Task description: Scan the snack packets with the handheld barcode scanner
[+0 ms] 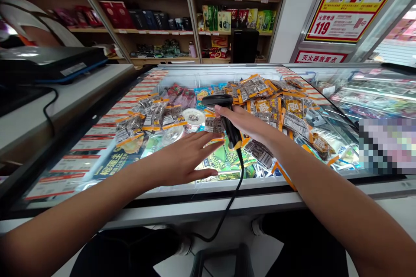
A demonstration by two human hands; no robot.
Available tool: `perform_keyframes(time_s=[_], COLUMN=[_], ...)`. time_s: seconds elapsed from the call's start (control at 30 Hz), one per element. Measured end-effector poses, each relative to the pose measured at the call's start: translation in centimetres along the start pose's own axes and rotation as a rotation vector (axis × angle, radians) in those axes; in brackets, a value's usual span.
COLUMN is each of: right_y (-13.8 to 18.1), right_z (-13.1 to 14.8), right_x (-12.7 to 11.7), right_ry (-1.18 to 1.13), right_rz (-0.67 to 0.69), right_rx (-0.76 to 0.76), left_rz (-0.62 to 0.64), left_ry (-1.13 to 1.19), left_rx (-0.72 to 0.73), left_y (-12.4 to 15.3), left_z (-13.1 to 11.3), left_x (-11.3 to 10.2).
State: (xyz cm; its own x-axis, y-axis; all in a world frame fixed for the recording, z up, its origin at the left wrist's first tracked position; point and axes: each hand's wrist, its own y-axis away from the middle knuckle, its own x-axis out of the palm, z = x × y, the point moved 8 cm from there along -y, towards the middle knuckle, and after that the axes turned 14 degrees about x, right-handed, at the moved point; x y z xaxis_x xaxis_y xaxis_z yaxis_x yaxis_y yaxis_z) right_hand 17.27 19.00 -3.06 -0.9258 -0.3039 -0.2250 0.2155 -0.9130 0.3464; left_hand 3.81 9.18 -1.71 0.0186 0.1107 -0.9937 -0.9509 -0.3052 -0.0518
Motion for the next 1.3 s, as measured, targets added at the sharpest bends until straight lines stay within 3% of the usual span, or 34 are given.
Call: perform_keyframes(time_s=[0.2,0.43,0.73,0.87,0.97,1.13,1.3], right_y=[0.5,3.5,3.6,3.6,3.2,2.7,2.7], right_z=[0.6,0.5,0.0,0.5,0.7,0.8,0.6], right_x=[0.0,0.6,0.9,0.6,-0.3,-0.9,-0.5], right_ry=[-0.153,-0.107,-0.106,-0.106,-0.124,-0.146,-0.164], right_rz=[0.068,0.232,0.285,0.26,0.181,0.142,0.157], right_rx=[-0.005,0.242,0.276,0.219,0.185,0.161,0.191], left_rz=[-0.025,-0.008,-0.018,-0.001,0.035,-0.035,0.022], left_ry=[-0.019,-0.025,-0.032,-0.076,-0.149,-0.21,-0.066], left_rx=[-0.022,-0.026,-0.028,-0.073,-0.186,-0.483,-0.673], left_y=[-0.2,0.0,0.0,0.1,0.9,4.6,8.1], left_z=[0.2,-0.2,-0.3,0.4,2.6,9.5,15.3], left_x=[0.5,0.2,0.4,0.3,-0.1,-1.0,1.3])
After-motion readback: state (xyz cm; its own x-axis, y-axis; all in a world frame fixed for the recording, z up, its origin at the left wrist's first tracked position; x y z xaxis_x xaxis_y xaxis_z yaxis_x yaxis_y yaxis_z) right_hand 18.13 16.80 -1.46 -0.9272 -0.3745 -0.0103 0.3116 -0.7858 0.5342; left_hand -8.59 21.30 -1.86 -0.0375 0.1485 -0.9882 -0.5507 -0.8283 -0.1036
